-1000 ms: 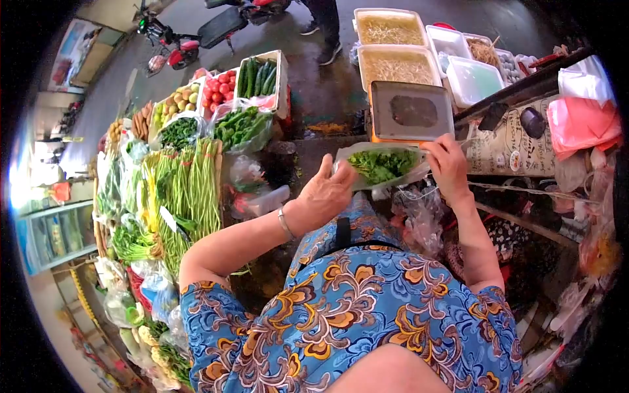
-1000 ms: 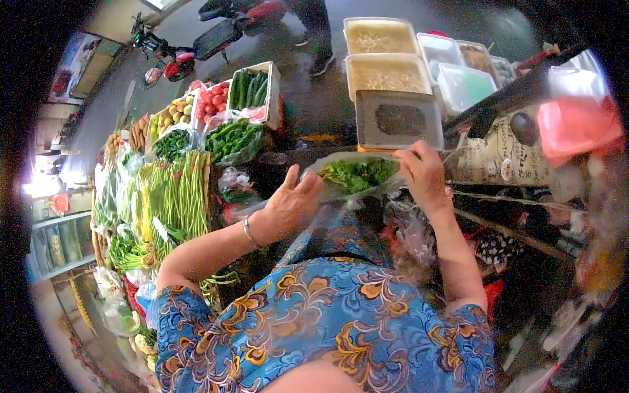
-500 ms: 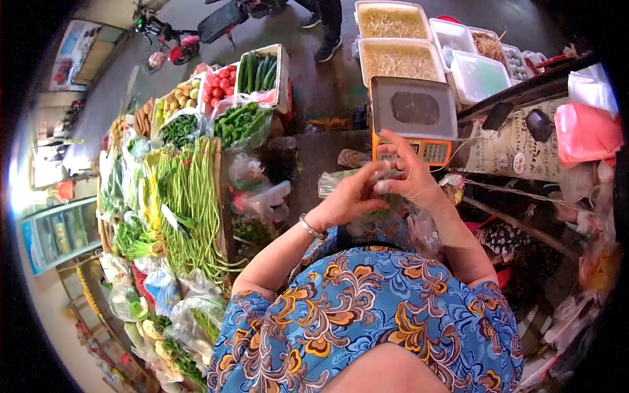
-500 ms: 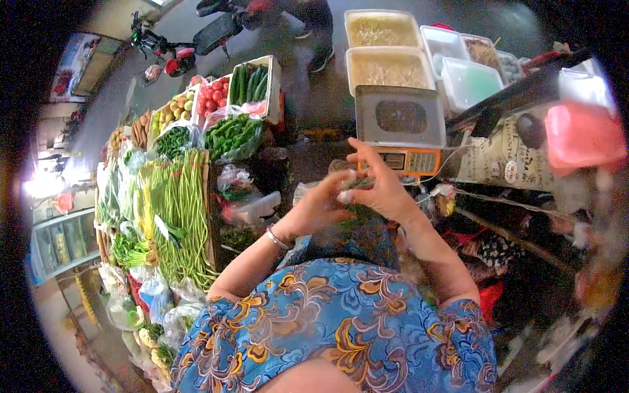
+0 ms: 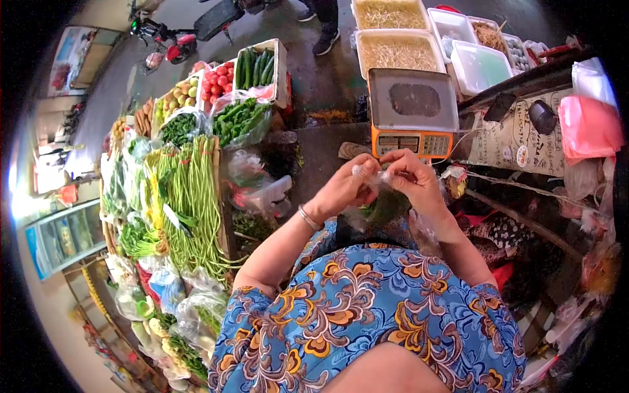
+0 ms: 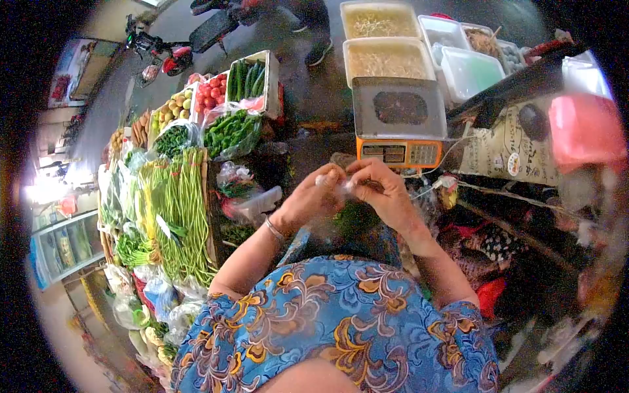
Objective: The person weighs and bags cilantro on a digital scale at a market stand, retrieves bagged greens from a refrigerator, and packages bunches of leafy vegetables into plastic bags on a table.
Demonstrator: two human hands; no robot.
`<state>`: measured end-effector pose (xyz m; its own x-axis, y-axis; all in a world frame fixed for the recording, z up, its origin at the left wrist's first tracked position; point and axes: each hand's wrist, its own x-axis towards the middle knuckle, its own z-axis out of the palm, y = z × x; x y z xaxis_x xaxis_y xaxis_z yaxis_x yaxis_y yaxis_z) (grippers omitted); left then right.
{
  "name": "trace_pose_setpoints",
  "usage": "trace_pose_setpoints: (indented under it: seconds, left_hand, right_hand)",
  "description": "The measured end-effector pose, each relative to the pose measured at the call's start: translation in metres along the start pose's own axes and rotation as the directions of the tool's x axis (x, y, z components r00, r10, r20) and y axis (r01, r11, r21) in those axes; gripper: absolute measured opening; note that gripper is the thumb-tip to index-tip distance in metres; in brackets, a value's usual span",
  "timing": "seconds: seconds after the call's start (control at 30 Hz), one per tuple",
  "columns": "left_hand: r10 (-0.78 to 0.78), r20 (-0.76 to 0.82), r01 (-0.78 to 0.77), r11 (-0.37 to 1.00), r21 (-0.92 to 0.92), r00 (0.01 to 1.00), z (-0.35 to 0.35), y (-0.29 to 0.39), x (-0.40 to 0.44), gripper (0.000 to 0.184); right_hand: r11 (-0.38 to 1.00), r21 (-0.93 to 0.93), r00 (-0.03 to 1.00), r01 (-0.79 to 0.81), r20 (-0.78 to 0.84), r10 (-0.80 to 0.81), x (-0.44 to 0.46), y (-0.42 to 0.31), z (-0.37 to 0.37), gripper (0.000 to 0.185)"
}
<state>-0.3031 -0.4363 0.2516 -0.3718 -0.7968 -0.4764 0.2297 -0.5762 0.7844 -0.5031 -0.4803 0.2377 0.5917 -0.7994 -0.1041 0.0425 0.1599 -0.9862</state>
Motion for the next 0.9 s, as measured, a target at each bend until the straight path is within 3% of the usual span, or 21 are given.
trace_pose_setpoints:
  seconds: [0.03, 0.1, 0.17, 0.23, 0.27, 0.3, 0.33, 0.37, 0.43, 0.47, 0.5, 0.53, 0.57, 0.67, 0.7, 0.73, 0.77, 0.83, 0.87, 0.9]
  left_hand:
    - [-0.069, 0.039, 0.074, 0.99, -0.124, 0.997, -0.003, 0.002, 0.0, 0.026]
    - [-0.062, 0.112, 0.073, 0.993, -0.095, 0.992, -0.012, -0.004, 0.001, 0.015]
    - [0.004, 0.141, -0.028, 0.985, 0.171, 0.99, -0.009, 0.003, -0.003, 0.008]
    - [-0.017, 0.114, -0.009, 0.974, 0.227, 0.993, -0.009, 0.009, -0.005, 0.011]
    - [0.239, 0.125, -0.269, 0.814, 0.515, 0.963, -0.008, 0.009, -0.007, 0.012]
    - [0.46, 0.215, -0.453, 0.507, 0.734, 0.862, -0.007, 0.009, -0.008, 0.016]
    - [0.494, 0.247, -0.45, 0.347, 0.823, 0.833, -0.004, 0.012, -0.012, 0.022]
    - [0.496, 0.247, -0.449, 0.342, 0.826, 0.833, -0.002, 0.013, -0.014, 0.022]
    - [0.672, 0.194, -0.424, 0.195, 0.884, 0.714, 0.008, 0.011, -0.015, 0.019]
    - [0.684, 0.073, -0.41, 0.345, 0.845, 0.725, 0.011, 0.005, -0.013, 0.018]
    - [0.687, 0.075, -0.411, 0.341, 0.845, 0.723, 0.007, 0.003, -0.011, 0.018]
    - [0.76, 0.093, -0.411, 0.24, 0.88, 0.643, 0.003, 0.002, -0.009, 0.018]
    - [0.823, 0.117, -0.396, 0.139, 0.907, 0.556, -0.002, 0.001, -0.008, 0.018]
    - [0.842, 0.158, -0.335, 0.028, 0.942, 0.515, -0.013, 0.008, -0.012, 0.023]
    - [0.848, 0.175, -0.301, -0.019, 0.954, 0.501, -0.016, 0.01, -0.013, 0.026]
    - [0.859, 0.191, -0.288, -0.054, 0.956, 0.475, -0.016, 0.018, -0.016, 0.023]
    - [0.862, 0.189, -0.284, -0.054, 0.957, 0.471, -0.018, 0.017, -0.017, 0.023]
    - [0.794, 0.06, -0.236, 0.107, 0.966, 0.605, -0.022, 0.011, -0.021, 0.016]
    - [0.796, 0.051, -0.231, 0.113, 0.966, 0.603, -0.025, 0.005, -0.024, 0.016]
    - [0.74, -0.196, -0.226, 0.428, 0.875, 0.644, -0.029, -0.001, -0.028, 0.013]
  right_hand:
    - [1.0, 0.002, 1.0, -0.003, -0.002, 0.003, -0.002, -0.005, 0.0, 0.021]
    - [0.966, -0.174, 0.95, 0.189, 0.283, -0.135, -0.003, -0.017, -0.001, 0.021]
    - [0.951, -0.224, 0.926, 0.212, 0.356, -0.123, -0.003, -0.018, -0.008, 0.028]
    - [0.979, 0.095, 0.955, -0.179, 0.258, 0.149, 0.001, -0.025, -0.012, 0.036]
    - [0.972, -0.022, 0.943, -0.234, 0.237, 0.232, 0.006, -0.023, -0.015, 0.041]
    - [0.972, -0.02, 0.943, -0.234, 0.238, 0.232, 0.009, -0.024, -0.013, 0.041]
    - [0.978, -0.045, 0.947, -0.203, 0.247, 0.208, 0.012, -0.028, -0.009, 0.038]
    - [0.984, -0.071, 0.95, -0.166, 0.257, 0.179, 0.016, -0.033, -0.006, 0.037]
    - [0.988, -0.075, 0.953, -0.134, 0.265, 0.149, 0.019, -0.039, -0.002, 0.039]
    - [0.963, -0.11, 0.928, -0.245, 0.26, 0.266, 0.021, -0.039, 0.0, 0.036]
    - [0.924, -0.145, 0.89, -0.355, 0.249, 0.381, 0.022, -0.038, 0.001, 0.033]
    - [0.976, -0.146, 0.963, -0.159, 0.194, 0.186, 0.023, -0.024, 0.006, 0.026]
    - [0.976, -0.148, 0.963, -0.159, 0.196, 0.186, 0.024, -0.021, 0.005, 0.026]
    - [0.975, -0.16, 0.975, -0.156, 0.132, 0.178, 0.031, -0.024, 0.009, 0.018]
    - [0.911, -0.398, 0.993, 0.11, 0.073, -0.088, 0.031, -0.029, 0.014, 0.016]
    - [0.718, -0.613, 0.931, 0.328, 0.081, -0.356, 0.032, -0.034, 0.017, 0.014]
    - [0.716, -0.614, 0.93, 0.333, 0.087, -0.358, 0.034, -0.042, 0.017, 0.014]
    - [0.443, -0.77, 0.83, 0.459, 0.193, -0.523, 0.04, -0.058, 0.017, 0.014]
    - [0.397, -0.798, 0.816, 0.454, 0.193, -0.545, 0.044, -0.056, 0.015, 0.006]
    - [0.394, -0.796, 0.815, 0.46, 0.202, -0.543, 0.051, -0.054, 0.002, 0.006]
